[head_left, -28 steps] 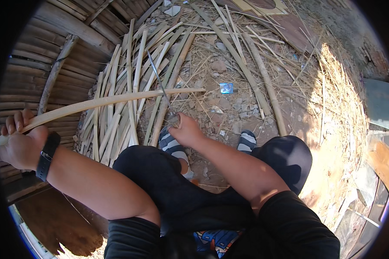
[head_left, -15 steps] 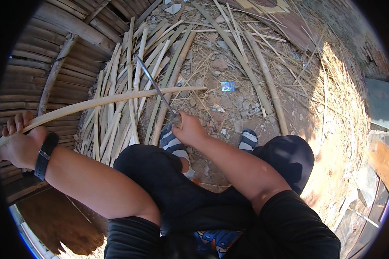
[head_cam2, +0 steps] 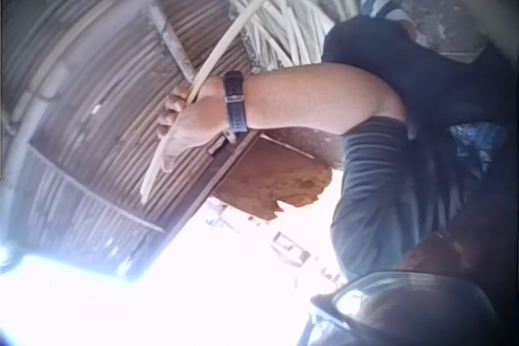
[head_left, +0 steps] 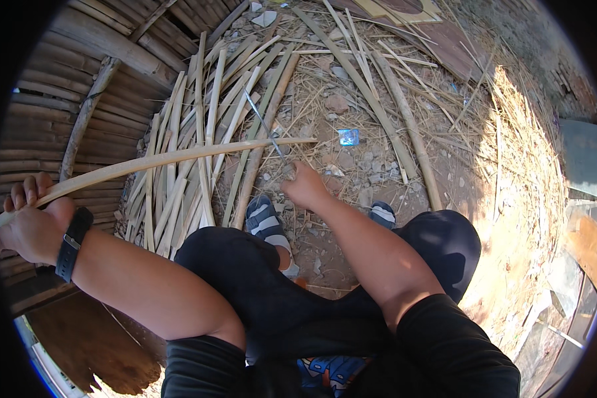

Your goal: The person splits long bamboo poles into thin strips using a machete. They hold the bamboo with one hand and strike it with the machete to separate the strips, then gather the finished pieces.

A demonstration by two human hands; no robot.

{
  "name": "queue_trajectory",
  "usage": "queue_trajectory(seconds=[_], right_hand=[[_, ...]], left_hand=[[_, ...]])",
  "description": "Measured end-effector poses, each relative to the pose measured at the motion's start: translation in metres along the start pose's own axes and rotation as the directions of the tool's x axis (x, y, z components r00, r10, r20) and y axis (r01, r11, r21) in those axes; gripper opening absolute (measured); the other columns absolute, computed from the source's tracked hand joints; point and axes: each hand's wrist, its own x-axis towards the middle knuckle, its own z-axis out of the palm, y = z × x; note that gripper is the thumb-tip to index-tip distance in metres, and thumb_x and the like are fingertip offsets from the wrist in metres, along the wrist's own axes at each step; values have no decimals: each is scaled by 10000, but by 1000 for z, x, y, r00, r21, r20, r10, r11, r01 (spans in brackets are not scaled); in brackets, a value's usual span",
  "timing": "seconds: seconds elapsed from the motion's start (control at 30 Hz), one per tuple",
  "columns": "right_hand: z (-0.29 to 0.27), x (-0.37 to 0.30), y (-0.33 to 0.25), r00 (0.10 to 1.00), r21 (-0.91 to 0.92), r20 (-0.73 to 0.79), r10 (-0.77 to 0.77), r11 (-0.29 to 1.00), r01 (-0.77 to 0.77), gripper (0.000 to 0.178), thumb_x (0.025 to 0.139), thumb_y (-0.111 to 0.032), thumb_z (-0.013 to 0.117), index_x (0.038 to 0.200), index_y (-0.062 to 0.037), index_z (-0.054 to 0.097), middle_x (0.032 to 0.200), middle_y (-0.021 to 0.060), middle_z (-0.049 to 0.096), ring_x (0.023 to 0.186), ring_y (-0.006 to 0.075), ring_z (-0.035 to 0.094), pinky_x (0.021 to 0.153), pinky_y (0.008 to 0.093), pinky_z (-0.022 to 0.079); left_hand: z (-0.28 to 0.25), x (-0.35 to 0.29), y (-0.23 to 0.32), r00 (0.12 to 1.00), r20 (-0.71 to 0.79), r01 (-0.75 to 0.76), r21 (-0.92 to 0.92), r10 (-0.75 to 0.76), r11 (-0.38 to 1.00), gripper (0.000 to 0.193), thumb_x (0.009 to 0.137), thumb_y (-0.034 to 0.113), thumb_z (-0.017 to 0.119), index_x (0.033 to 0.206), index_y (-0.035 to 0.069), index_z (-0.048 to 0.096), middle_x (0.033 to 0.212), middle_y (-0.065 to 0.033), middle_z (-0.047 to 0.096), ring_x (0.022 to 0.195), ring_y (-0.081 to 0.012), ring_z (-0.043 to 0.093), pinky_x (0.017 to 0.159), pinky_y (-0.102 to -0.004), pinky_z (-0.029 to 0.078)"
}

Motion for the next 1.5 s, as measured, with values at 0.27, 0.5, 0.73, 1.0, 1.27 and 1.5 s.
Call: queue_trajectory(seconds=[0.27, 0.5, 0.73, 1.0, 1.27, 1.5], right_hand=[[4, -6, -6, 977, -135, -212, 24, 989, -53, 530, 851, -308, 694, 1197, 54, 518, 1061, 317, 644, 1001, 445, 638, 895, 480, 499], [15, -9, -17, 983, -28, -173, 58, 998, -64, 472, 870, -313, 680, 1155, 38, 545, 863, 245, 668, 808, 385, 665, 744, 431, 531], [16, -18, -31, 981, 550, 187, 53, 822, -149, 369, 845, -147, 670, 1122, 33, 507, 692, 87, 587, 505, 157, 568, 457, 321, 473], [20, -27, -42, 954, 648, 299, -12, 737, -194, 315, 850, -101, 649, 1100, 11, 494, 660, 42, 539, 479, 126, 518, 431, 300, 442], [23, -22, -1, 941, 720, 266, 209, 606, -338, 250, 846, -70, 672, 1006, -41, 481, 659, 25, 524, 487, 108, 499, 444, 283, 430], [17, -33, -65, 923, 704, 372, -98, 678, -212, 239, 850, -67, 663, 998, -42, 477, 659, 26, 523, 509, 109, 510, 451, 280, 432]], left_hand=[[27, -29, 2, 986, -140, -63, 186, 90, 981, 669, 924, 748, 272, 831, 95, 385, 658, -39, 374, 532, -169, 324, 506, -301, 281], [23, -27, -1, 991, -104, -70, 167, 88, 984, 677, 912, 763, 279, 819, 101, 392, 646, -38, 382, 521, -170, 341, 501, -294, 280], [-10, 5, -5, 1000, -2, 1, -27, -1, 1000, 714, 837, 824, 367, 786, 113, 411, 611, -22, 375, 479, -167, 332, 475, -296, 262], [-2, 2, -1, 1000, -28, -13, -36, 12, 999, 677, 837, 791, 420, 764, 118, 411, 594, -17, 349, 485, -172, 332, 474, -293, 261], [10, -13, -3, 996, -74, -36, 32, 38, 999, 635, 850, 747, 442, 774, 117, 408, 603, -16, 364, 486, -167, 332, 474, -287, 257], [-20, 17, -5, 1000, -19, 19, -108, -21, 994, 640, 842, 753, 440, 770, 118, 414, 600, -15, 369, 482, -163, 338, 467, -286, 254]])
